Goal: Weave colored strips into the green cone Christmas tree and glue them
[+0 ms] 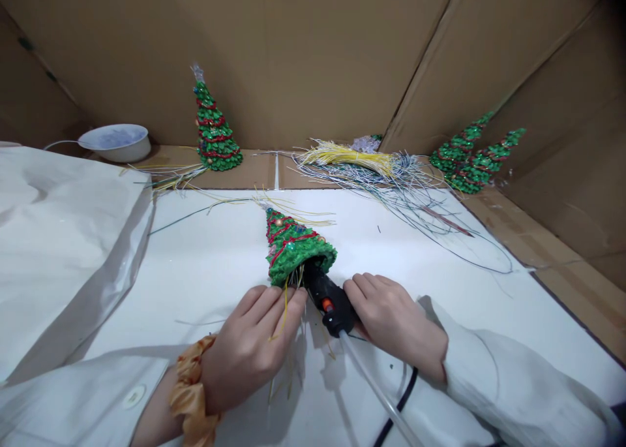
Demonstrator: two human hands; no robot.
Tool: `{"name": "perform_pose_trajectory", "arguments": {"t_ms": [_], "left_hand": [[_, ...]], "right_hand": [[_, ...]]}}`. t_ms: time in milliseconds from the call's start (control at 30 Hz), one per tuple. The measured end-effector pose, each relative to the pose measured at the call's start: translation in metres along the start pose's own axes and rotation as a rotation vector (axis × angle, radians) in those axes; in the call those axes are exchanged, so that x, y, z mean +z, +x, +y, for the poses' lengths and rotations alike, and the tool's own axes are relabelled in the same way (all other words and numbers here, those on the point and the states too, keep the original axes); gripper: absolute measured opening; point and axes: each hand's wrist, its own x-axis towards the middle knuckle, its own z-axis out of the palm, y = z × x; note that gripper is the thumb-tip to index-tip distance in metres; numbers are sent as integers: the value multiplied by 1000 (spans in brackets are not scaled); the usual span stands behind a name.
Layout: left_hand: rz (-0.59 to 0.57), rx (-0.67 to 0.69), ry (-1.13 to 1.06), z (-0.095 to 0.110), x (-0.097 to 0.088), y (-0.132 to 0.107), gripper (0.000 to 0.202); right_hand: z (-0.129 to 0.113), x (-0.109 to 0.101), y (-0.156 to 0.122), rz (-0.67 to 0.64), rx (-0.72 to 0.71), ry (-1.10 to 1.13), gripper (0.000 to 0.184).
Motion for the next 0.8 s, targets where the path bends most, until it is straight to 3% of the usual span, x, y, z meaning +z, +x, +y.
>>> {"name": "perform_pose_trajectory", "arguments": {"t_ms": [400,800], "left_hand": [[-18,-17,-55,0,2,-2,23],[-10,4,-62,0,4,-6,24]], "right_hand": [[0,7,-3,123,-2,-28,7],[0,10,-4,154,13,-13,5]]}}
